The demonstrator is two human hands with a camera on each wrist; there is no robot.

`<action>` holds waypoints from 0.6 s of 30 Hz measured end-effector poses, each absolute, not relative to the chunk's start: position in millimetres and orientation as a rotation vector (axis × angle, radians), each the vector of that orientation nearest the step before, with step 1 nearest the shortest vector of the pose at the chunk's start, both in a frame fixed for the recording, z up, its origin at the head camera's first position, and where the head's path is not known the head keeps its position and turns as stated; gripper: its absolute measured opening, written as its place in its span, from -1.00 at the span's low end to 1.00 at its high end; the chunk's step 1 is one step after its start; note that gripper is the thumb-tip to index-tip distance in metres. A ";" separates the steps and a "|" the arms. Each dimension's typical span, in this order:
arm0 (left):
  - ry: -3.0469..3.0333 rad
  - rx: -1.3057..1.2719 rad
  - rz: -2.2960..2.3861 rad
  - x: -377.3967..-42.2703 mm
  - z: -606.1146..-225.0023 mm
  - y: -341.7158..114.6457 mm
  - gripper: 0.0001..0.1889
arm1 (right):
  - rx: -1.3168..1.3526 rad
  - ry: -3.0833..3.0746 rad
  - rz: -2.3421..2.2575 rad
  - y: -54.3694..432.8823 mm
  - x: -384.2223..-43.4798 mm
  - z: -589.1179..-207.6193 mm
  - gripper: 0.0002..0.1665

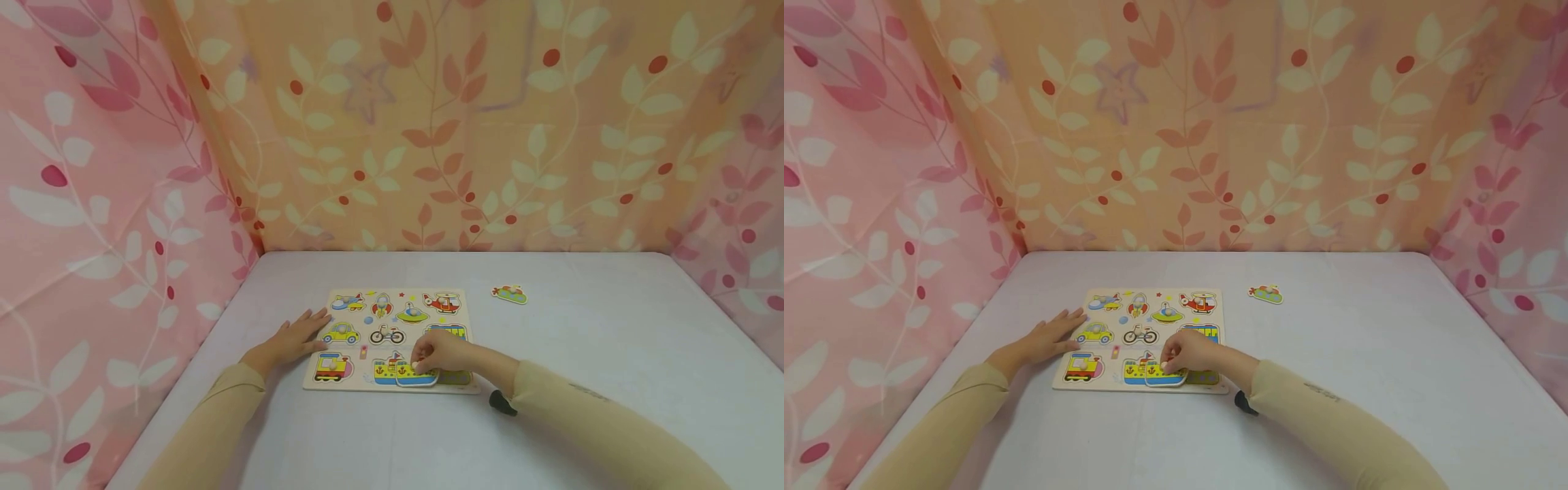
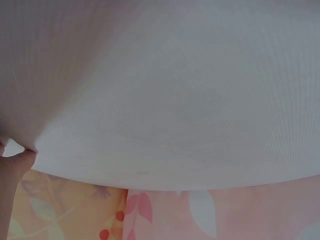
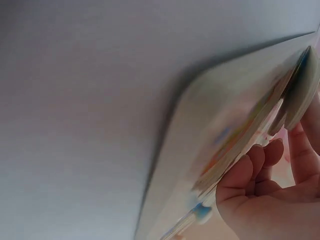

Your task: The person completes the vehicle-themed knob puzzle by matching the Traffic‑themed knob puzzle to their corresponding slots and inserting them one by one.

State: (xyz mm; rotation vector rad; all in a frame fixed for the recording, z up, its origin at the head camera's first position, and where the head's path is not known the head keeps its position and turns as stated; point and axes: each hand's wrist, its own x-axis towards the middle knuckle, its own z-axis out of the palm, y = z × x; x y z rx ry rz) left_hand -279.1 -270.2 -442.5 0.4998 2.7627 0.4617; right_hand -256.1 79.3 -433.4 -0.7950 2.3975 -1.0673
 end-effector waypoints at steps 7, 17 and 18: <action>2.762 0.505 0.455 -279.9 -443.2 -271.4 -0.16 | -0.759 2.433 -1.021 61.3 -251.7 -428.4 -0.91; 2.740 0.473 0.483 -280.6 -444.8 -271.6 -0.16 | -0.705 2.419 -1.020 43.9 -253.3 -427.5 -0.91; 2.742 0.477 0.486 -280.5 -444.8 -271.4 -0.16 | -0.704 2.420 -1.019 42.6 -253.7 -427.5 -0.91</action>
